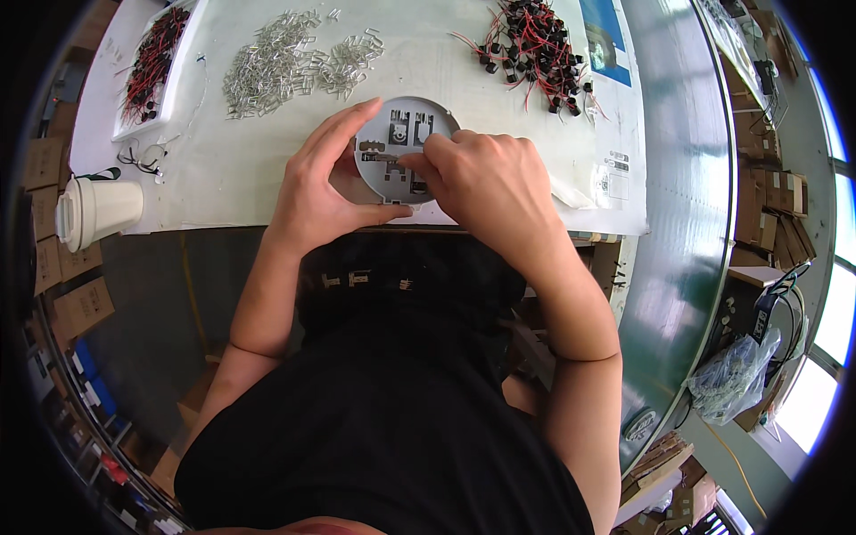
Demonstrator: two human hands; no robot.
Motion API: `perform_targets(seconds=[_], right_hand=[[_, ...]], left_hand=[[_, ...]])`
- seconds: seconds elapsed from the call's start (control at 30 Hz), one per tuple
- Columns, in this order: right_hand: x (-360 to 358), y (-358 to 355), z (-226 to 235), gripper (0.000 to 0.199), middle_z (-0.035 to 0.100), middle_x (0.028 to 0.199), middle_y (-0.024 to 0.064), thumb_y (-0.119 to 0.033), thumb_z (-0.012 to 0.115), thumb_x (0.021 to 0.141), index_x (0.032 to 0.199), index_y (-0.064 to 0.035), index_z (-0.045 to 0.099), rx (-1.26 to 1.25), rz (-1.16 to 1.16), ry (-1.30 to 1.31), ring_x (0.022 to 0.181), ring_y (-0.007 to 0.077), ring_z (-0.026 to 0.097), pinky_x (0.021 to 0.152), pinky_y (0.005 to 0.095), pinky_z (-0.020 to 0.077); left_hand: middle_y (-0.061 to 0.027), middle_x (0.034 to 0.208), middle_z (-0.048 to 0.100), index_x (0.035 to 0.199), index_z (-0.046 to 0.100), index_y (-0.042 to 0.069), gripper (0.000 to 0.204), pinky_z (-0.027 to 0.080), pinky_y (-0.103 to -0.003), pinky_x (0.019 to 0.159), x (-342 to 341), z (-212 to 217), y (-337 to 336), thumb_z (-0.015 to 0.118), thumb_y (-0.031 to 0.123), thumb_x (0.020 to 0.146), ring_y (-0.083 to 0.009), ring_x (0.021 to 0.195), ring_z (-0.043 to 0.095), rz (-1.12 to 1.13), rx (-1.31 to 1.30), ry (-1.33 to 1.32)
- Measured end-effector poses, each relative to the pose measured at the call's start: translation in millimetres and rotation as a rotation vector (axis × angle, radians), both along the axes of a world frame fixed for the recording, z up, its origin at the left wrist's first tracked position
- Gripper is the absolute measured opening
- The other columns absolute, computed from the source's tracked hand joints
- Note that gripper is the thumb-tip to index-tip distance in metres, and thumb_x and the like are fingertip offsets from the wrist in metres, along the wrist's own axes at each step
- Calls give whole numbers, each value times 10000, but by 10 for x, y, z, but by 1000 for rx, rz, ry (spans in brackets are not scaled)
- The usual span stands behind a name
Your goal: Assembling small electronic components onto a circular base using a specialized tool.
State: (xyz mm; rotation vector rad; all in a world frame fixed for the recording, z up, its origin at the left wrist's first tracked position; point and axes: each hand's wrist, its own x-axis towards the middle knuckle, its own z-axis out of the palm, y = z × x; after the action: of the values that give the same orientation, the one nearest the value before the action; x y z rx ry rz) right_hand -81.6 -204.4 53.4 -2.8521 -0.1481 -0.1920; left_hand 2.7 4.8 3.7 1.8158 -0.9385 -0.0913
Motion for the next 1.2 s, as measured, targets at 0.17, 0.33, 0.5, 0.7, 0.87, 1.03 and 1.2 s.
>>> perform_targets(seconds=[0.17,0.33,0.5,0.7,0.87,1.03,1.2], right_hand=[[18,-16,-14,378,669,677,113,-370,714,1000,759,-84,659,3,18,-12,614,351,678,544,465,517],[50,2,-17,334,647,685,120,-299,748,974,759,-72,630,13,22,1,618,372,645,551,477,483],[31,142,107,333,665,688,121,-305,724,991,756,-80,650,-98,41,43,626,354,680,552,460,509],[95,241,322,288,685,634,76,-280,714,983,742,-121,711,-391,132,-12,594,254,731,506,364,532],[105,153,353,259,708,710,122,-284,711,993,815,-97,728,-211,63,123,625,336,717,560,440,553],[114,181,325,242,710,705,122,-281,699,1009,851,-107,756,-224,77,136,621,336,715,565,442,557],[123,180,335,261,709,701,124,-290,686,1023,850,-108,756,-218,91,162,626,331,716,571,444,554]], left_hand=[[-152,1486,605,1545,538,78,1053,649,-373,854,5,3,-10,1020,130,610,-291,1189,699,2,-9,-1],[-143,1457,622,1532,558,76,1051,640,-368,863,13,12,-3,1030,148,596,-270,1159,701,-3,-12,26],[-131,1430,632,1524,563,74,1046,634,-364,843,1,53,-9,1034,163,594,-255,1118,704,1,19,24],[-122,1415,632,1525,555,73,1039,628,-356,801,39,24,-10,1032,176,607,-241,1055,707,5,30,7],[-115,1407,635,1523,558,77,1039,618,-342,792,15,18,4,1036,192,608,-219,992,699,5,31,48],[-115,1408,635,1523,560,79,1037,616,-338,798,24,40,4,1035,192,608,-218,982,697,3,37,60],[-118,1411,632,1520,562,82,1033,620,-340,807,16,26,16,1033,181,607,-227,1020,701,-1,36,62]])
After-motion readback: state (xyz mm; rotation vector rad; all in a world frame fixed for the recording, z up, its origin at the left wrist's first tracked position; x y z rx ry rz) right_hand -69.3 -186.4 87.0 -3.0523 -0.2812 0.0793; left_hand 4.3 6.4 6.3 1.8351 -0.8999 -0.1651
